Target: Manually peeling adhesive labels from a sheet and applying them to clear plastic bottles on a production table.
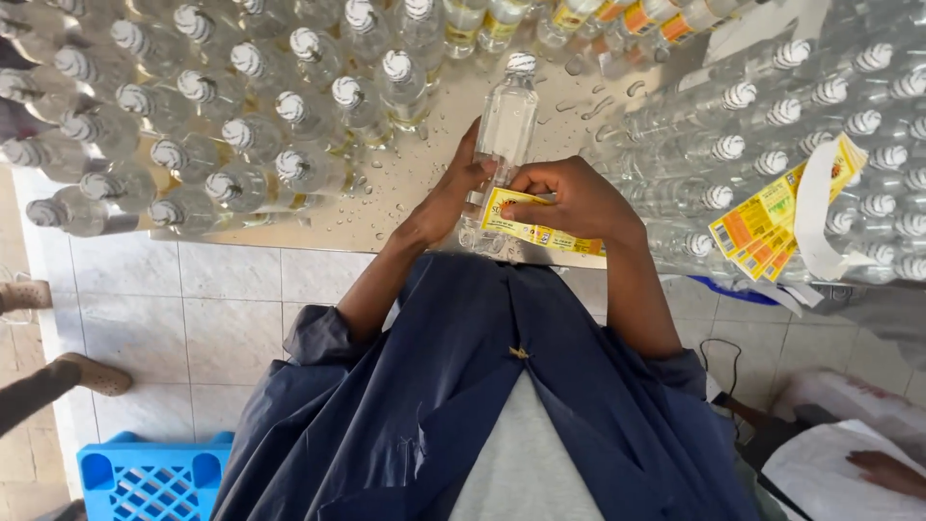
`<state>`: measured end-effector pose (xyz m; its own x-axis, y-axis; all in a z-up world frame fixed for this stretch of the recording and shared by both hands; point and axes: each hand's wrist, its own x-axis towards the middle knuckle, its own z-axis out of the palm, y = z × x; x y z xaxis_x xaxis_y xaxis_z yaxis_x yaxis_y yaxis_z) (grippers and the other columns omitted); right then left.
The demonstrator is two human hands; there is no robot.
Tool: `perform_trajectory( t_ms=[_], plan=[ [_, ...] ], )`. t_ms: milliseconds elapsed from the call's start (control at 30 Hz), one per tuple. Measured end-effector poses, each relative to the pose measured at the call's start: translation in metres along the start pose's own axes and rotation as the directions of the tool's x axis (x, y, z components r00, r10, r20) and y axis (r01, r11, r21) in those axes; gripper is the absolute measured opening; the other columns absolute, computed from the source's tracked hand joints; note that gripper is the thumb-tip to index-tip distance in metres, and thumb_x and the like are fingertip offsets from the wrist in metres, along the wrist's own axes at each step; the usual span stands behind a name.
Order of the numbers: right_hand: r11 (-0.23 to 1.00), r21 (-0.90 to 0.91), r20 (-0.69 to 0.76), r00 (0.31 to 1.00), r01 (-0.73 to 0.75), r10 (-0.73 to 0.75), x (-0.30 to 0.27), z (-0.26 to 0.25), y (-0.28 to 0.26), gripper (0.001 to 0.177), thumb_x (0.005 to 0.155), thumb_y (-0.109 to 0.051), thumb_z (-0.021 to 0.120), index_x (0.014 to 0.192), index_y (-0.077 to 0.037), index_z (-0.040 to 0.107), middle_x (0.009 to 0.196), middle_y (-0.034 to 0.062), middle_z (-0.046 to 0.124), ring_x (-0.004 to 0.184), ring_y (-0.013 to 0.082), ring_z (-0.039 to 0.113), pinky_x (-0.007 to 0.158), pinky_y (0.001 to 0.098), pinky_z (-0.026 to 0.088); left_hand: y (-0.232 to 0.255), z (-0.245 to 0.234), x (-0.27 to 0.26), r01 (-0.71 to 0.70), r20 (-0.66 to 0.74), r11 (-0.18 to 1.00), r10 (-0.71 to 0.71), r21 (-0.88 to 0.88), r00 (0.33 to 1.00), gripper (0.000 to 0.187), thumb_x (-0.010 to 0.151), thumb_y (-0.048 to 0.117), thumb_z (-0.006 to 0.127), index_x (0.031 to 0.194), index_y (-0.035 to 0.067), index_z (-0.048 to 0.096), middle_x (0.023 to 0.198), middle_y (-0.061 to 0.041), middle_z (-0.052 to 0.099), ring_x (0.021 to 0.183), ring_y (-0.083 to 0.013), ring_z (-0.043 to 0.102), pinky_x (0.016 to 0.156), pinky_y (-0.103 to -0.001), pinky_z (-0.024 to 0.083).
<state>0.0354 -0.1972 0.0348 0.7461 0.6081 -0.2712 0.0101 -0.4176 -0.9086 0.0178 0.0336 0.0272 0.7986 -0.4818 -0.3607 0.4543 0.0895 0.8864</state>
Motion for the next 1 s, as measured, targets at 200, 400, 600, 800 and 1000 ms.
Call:
perform_trajectory(
  t_ms=[200, 400, 600, 800, 1000],
  plan=[
    [1.000, 0.006, -0.027, 1.000, -0.001, 0.002, -0.006, -0.001, 0.008, 0.024, 0.093, -0.028, 0.092, 0.103, -0.011, 0.078, 0.082, 0.0032, 0.082, 0.088, 0.0123, 0.072, 0.088, 0.0383, 0.056, -0.005, 0.005, 0.004, -0.021, 0.018, 1.000, 0.021, -0.008, 1.000, 0.116, 0.098, 0.079, 0.052, 0.178, 0.017, -0.004, 0.165, -0.046, 0.026, 0.144, -0.0625, 0.043, 0.105, -0.069, 0.046],
    [1.000, 0.012, -0.023, 1.000, -0.013, 0.014, -0.009, -0.004, 0.008, 0.024, 0.096, -0.028, 0.090, 0.103, -0.009, 0.078, 0.081, 0.0052, 0.082, 0.088, 0.0145, 0.073, 0.088, 0.0412, 0.057, -0.004, 0.010, 0.004, -0.033, 0.018, 0.999, 0.033, -0.027, 0.999, 0.119, 0.097, 0.080, 0.053, 0.177, 0.014, -0.005, 0.168, -0.049, 0.017, 0.147, -0.0701, 0.038, 0.104, -0.075, 0.047],
    [1.000, 0.017, -0.013, 1.000, -0.012, 0.012, -0.007, -0.005, 0.013, 0.023, 0.095, -0.027, 0.090, 0.104, -0.010, 0.079, 0.082, 0.0057, 0.083, 0.085, 0.0166, 0.074, 0.086, 0.0412, 0.056, 0.008, 0.016, 0.001, -0.057, 0.004, 0.998, 0.057, -0.030, 0.998, 0.120, 0.096, 0.079, 0.054, 0.176, 0.013, -0.005, 0.169, -0.049, 0.013, 0.147, -0.0730, 0.037, 0.104, -0.079, 0.046],
    [1.000, -0.014, -0.020, 1.000, -0.024, 0.024, -0.005, -0.004, 0.022, 0.024, 0.094, -0.031, 0.090, 0.105, -0.011, 0.080, 0.087, 0.0051, 0.084, 0.090, 0.0194, 0.078, 0.091, 0.0431, 0.057, 0.008, 0.016, -0.001, -0.068, 0.009, 0.998, 0.068, -0.012, 0.998, 0.123, 0.097, 0.079, 0.055, 0.176, 0.009, -0.008, 0.172, -0.049, 0.004, 0.151, -0.0760, 0.026, 0.104, -0.087, 0.037],
    [0.998, -0.059, -0.044, 0.999, -0.029, 0.027, -0.007, 0.000, 0.013, 0.024, 0.093, -0.032, 0.089, 0.105, -0.014, 0.078, 0.088, 0.0037, 0.085, 0.093, 0.0218, 0.080, 0.091, 0.0439, 0.058, -0.010, 0.010, 0.009, -0.115, 0.003, 0.992, 0.115, 0.042, 0.993, 0.124, 0.098, 0.080, 0.055, 0.176, 0.008, -0.008, 0.173, -0.049, 0.004, 0.153, -0.0752, 0.024, 0.099, -0.091, 0.034]
  ],
)
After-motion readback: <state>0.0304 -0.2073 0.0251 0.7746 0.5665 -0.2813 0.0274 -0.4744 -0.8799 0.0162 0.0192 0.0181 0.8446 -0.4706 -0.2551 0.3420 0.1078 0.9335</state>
